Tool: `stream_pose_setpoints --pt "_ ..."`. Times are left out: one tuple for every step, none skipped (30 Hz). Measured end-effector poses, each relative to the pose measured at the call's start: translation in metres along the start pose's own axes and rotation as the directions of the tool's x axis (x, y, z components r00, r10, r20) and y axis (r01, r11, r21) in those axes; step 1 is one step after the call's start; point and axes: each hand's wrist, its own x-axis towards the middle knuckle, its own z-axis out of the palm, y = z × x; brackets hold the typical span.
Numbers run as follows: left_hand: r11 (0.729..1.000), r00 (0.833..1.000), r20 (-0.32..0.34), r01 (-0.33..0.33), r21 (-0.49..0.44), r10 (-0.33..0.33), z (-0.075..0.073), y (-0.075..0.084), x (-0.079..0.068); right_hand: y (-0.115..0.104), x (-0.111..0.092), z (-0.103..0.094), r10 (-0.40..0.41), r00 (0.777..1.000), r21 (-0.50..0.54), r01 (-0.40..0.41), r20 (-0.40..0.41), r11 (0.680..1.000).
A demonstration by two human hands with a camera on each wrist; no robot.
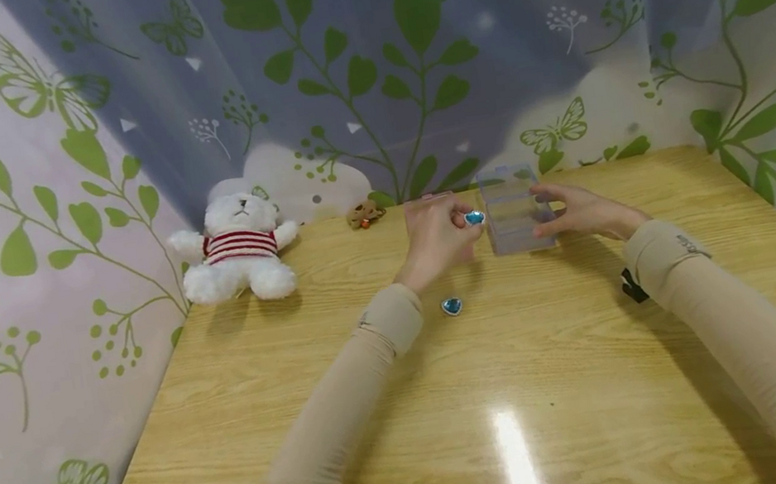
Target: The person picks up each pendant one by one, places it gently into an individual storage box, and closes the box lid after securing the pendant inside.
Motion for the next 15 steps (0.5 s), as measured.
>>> stream_pose_setpoints --pt "1.000 1.000 0.006 0.023 0.001 -0.023 0.001 0.001 0.002 -0.001 0.000 0.000 0.000 1.000 -0.004 0.000 -0.003 1.000" --pt "0.999 0.999 0.010 0.042 0.002 -0.042 0.002 0.003 0.004 -0.001 0.000 0.000 0.001 1.000 -0.005 -0.001 -0.004 1.000" --pt "0.998 0.998 0.013 0.058 0.007 -0.058 0.003 0.004 0.006 -0.001 0.000 0.000 0.003 1.000 -0.007 -0.003 -0.005 1.000" --pt "0.997 0.997 0.020 0.073 0.010 -0.073 0.004 0.005 0.008 -0.001 0.001 0.001 0.005 1.000 -0.009 -0.005 -0.006 1.000" --pt "0.996 0.996 0.028 0.088 0.015 -0.088 0.005 0.005 0.010 -0.001 0.001 0.001 0.006 1.000 -0.013 -0.006 -0.007 1.000" --pt "0.995 0.995 0.035 0.097 0.025 -0.097 0.006 0.006 0.012 0.000 0.001 0.001 0.008 1.000 -0.015 -0.009 -0.008 1.000" --pt "0.994 0.993 0.047 0.107 0.033 -0.109 0.007 0.006 0.014 0.000 0.002 0.001 0.010 1.000 -0.018 -0.010 -0.009 1.000" --pt "0.993 0.992 0.056 0.111 0.043 -0.114 0.009 0.006 0.016 0.000 0.002 0.001 0.010 1.000 -0.017 -0.010 -0.008 1.000" --pt "0.992 0.991 0.064 0.111 0.056 -0.115 0.010 0.006 0.018 0.000 0.002 0.002 0.009 1.000 -0.018 -0.010 -0.010 1.000" --pt "0.991 0.990 0.072 0.115 0.061 -0.120 0.011 0.006 0.021 0.000 0.003 0.002 0.009 1.000 -0.016 -0.009 -0.011 1.000" --pt "0.991 0.990 0.078 0.116 0.067 -0.121 0.013 0.006 0.023 0.001 0.003 0.002 0.007 1.000 -0.015 -0.007 -0.011 1.000" --pt "0.991 0.989 0.081 0.114 0.072 -0.120 0.015 0.005 0.025 0.001 0.003 0.002 0.005 1.000 -0.013 -0.006 -0.012 1.000" --pt "0.990 0.987 0.092 0.125 0.065 -0.131 0.017 0.005 0.027 0.001 0.004 0.002 0.003 1.000 -0.013 -0.004 -0.012 1.000" --pt "0.991 0.987 0.097 0.127 0.051 -0.131 0.019 0.004 0.028 0.001 0.004 0.003 0.001 1.000 -0.015 -0.001 -0.013 1.000" --pt "0.991 0.987 0.098 0.127 0.050 -0.131 0.021 0.004 0.029 0.002 0.005 0.003 -0.001 1.000 -0.018 0.001 -0.014 1.000"
